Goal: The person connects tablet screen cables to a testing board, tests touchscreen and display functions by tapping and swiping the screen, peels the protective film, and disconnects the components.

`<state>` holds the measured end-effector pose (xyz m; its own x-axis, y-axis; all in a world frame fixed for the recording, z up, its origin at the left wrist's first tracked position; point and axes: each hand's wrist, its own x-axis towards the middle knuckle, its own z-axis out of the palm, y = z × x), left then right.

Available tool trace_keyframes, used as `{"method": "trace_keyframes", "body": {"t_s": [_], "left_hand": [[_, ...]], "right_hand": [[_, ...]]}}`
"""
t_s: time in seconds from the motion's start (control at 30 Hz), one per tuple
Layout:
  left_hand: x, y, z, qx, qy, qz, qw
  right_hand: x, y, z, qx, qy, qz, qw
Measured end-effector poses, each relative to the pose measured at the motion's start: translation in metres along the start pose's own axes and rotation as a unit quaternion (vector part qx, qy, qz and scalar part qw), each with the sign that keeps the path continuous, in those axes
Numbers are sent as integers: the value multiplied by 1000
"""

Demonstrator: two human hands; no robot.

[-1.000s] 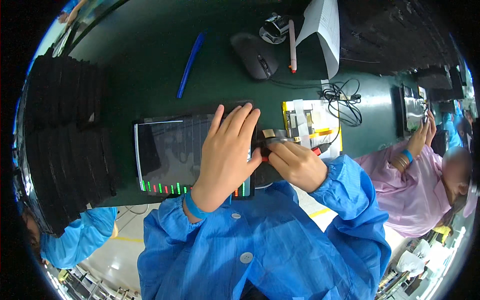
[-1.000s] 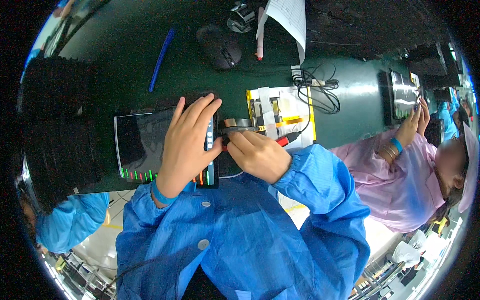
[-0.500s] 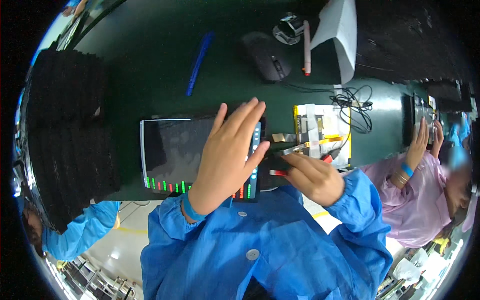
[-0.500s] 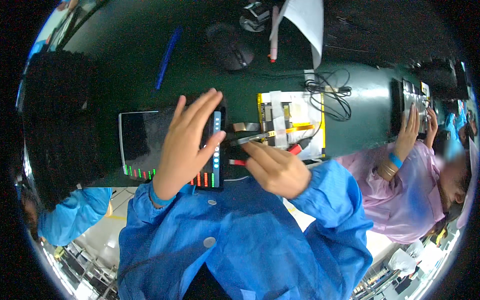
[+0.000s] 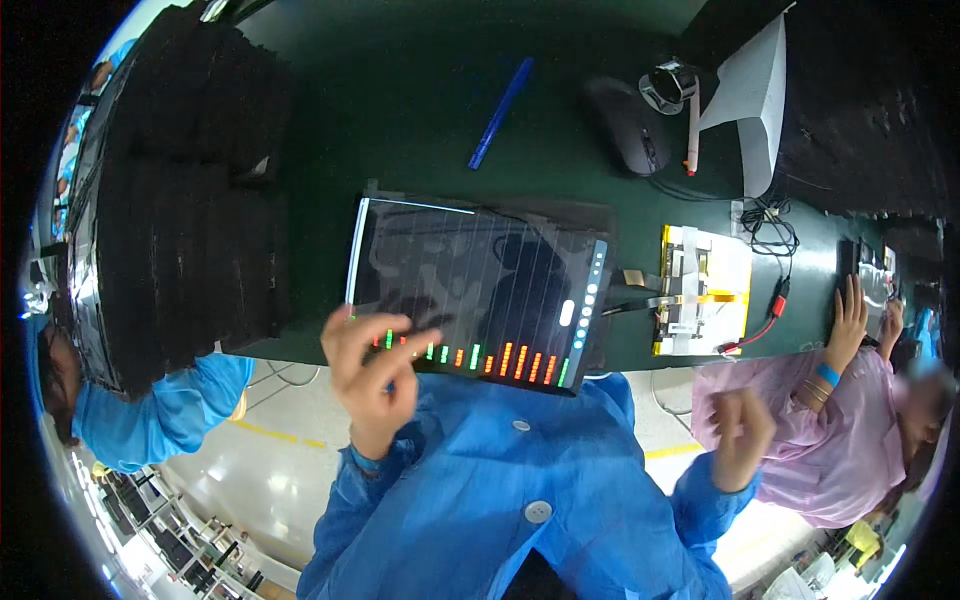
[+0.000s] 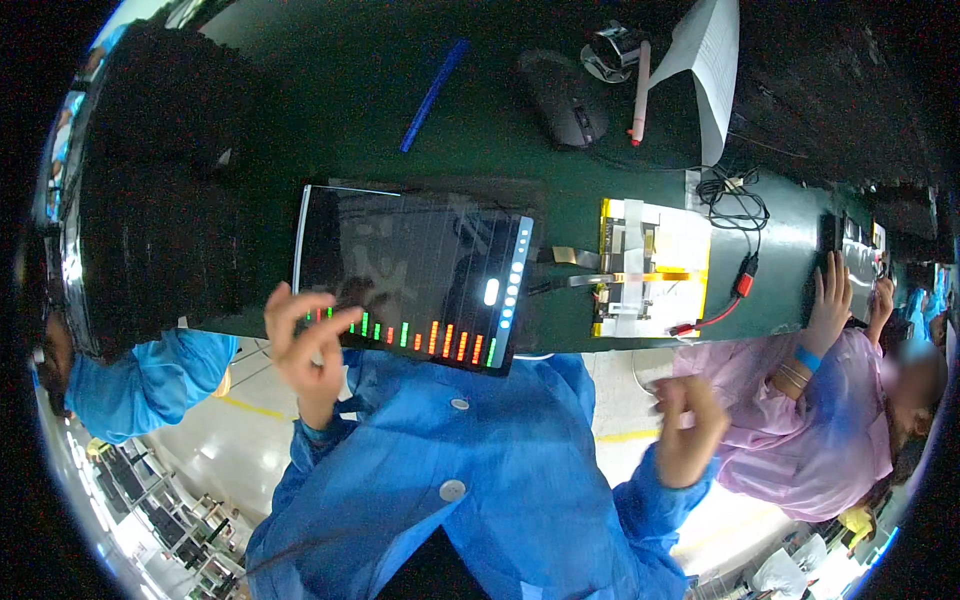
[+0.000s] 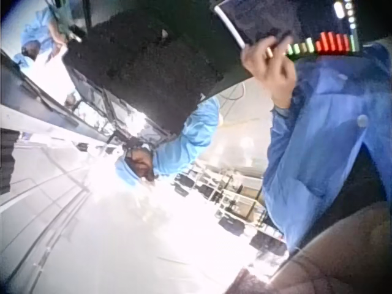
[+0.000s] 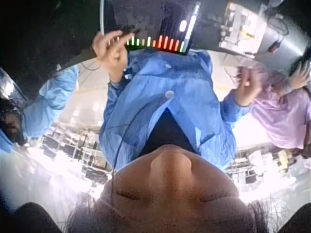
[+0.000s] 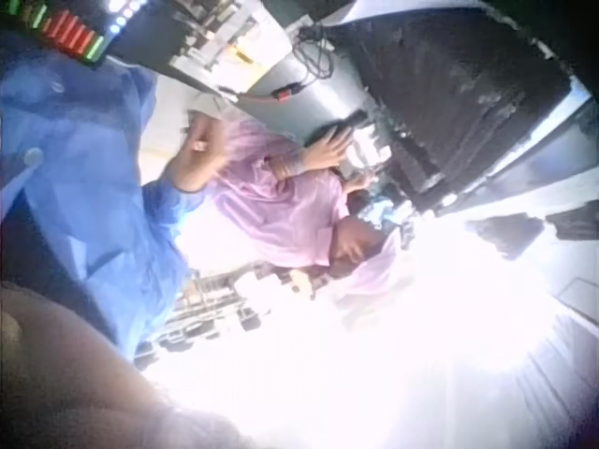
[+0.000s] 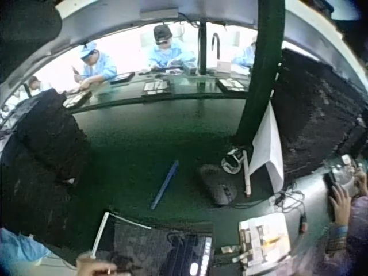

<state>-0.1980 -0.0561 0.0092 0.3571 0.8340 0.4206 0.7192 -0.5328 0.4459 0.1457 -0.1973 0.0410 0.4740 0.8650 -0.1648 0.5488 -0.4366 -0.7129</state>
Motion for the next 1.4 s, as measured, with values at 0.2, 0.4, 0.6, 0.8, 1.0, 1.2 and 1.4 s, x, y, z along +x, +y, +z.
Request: {"method": "trace_keyframes", "body": {"t_s": [0.2, 0.4, 0.6, 0.8, 1.0, 1.2, 1.4], "left_hand": [[-9, 9, 15, 0, -62, 112, 992], [-9, -16, -3, -2, 28, 80, 996], [7, -49, -6, 28, 62, 8, 998], [29, -77, 1, -84, 51, -140, 985], [42, -80, 19, -141, 4, -154, 978], [40, -76, 25, -227, 0, -229, 947], [41, -77, 24, -234, -11, -227, 945]], "right_hand": [[-24, 116, 156, 718, -196, 222, 630], [-29, 105, 152, 866, -42, 160, 471], [-31, 39, 102, 718, 170, -38, 674], [31, -21, 50, -63, 0, -239, 969], [69, -35, 63, -247, -48, -364, 897], [75, -34, 68, -236, -63, -381, 892], [79, -36, 63, -247, -83, -450, 854]]}}
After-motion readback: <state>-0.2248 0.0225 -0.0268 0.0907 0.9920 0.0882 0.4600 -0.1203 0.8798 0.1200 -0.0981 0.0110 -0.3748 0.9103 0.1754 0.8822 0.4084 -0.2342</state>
